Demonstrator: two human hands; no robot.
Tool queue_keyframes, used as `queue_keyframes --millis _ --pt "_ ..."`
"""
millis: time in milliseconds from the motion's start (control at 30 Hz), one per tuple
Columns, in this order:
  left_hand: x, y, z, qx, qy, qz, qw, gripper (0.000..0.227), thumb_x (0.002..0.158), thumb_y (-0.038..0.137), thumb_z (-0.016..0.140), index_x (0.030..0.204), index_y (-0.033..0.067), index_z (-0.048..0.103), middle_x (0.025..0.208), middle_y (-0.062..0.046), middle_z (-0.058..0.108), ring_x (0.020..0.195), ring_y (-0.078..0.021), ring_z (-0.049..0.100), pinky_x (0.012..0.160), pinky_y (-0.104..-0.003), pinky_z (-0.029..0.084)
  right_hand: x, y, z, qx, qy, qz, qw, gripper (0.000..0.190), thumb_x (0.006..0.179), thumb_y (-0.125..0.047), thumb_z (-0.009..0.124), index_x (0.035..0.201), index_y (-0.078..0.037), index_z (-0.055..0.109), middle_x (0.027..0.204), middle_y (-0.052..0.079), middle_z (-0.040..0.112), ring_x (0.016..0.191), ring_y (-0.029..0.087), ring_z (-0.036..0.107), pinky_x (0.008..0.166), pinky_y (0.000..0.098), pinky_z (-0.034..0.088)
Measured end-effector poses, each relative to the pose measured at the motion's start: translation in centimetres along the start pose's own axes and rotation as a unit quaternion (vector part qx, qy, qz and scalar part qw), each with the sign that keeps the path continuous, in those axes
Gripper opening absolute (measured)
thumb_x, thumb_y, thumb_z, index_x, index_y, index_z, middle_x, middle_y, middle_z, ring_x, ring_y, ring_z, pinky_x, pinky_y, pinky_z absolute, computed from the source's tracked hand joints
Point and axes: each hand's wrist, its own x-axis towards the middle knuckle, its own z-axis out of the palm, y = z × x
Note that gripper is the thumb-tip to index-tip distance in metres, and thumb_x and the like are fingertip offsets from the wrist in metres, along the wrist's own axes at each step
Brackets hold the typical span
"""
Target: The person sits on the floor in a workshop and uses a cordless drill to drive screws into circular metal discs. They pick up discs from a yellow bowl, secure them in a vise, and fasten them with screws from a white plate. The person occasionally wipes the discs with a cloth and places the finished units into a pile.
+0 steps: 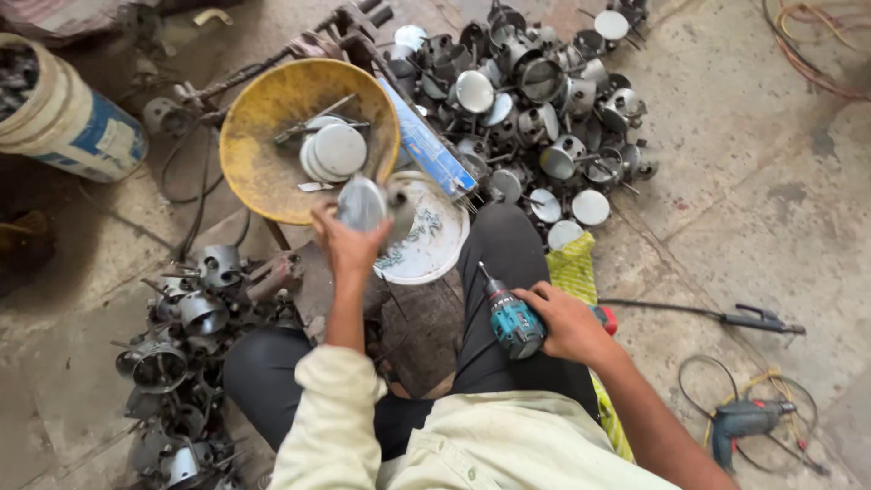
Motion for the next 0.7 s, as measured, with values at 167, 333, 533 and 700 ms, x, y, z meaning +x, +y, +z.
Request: queue_keyframes --millis 167,333,533,700 --pt "7.3 7.7 8.5 -0.311 -0.077 -0.117 0.940 0.129 0.069 0.047 0.095 0.150 0.0045 0.003 0.151 -0.033 0.038 0.138 -0.0423 0.047 0.118 -0.050 0.036 0.6 0.1 -1.0 0.032 -0.008 0.009 0.999 0.078 0.058 -0.013 0.082 0.133 -0.016 0.058 0.111 0.010 0.060 0.105 0.035 0.062 0.086 0.0440 0.052" --pt "9.2 13.0 9.7 -0.544 -0.248 -0.058 0.800 0.082 0.085 0.030 0.075 0.147 0.0148 0.025 0.132 -0.026 0.061 0.096 -0.0431 0.069 0.074 -0.049 0.059 0.1 0.2 -0.9 0.045 0.013 0.018 0.999 0.074 0.060 -0.014 0.081 0.131 -0.016 0.061 0.111 0.009 0.062 0.104 0.034 0.064 0.086 0.0427 0.053" --pt "6.8 3.5 0.6 -0.424 -0.196 0.050 0.883 0.048 0.096 0.017 0.071 0.138 0.0032 0.052 0.133 -0.017 0.066 0.098 -0.0248 0.073 0.074 -0.035 0.064 0.6 1.6 -0.6 0.078 0.012 0.013 0.997 0.077 0.057 -0.015 0.083 0.130 -0.015 0.062 0.112 0.008 0.064 0.105 0.032 0.066 0.088 0.0394 0.054" --pt "-1.6 -11.4 -15.6 -0.259 0.152 0.115 0.947 0.034 0.102 0.011 0.074 0.131 -0.0038 0.063 0.122 -0.011 0.068 0.108 -0.0161 0.066 0.092 -0.032 0.055 1.3 4.3 0.0 0.106 -0.041 0.002 0.994 0.087 0.053 -0.018 0.092 0.133 -0.012 0.059 0.119 0.011 0.063 0.112 0.031 0.063 0.095 0.0384 0.050"
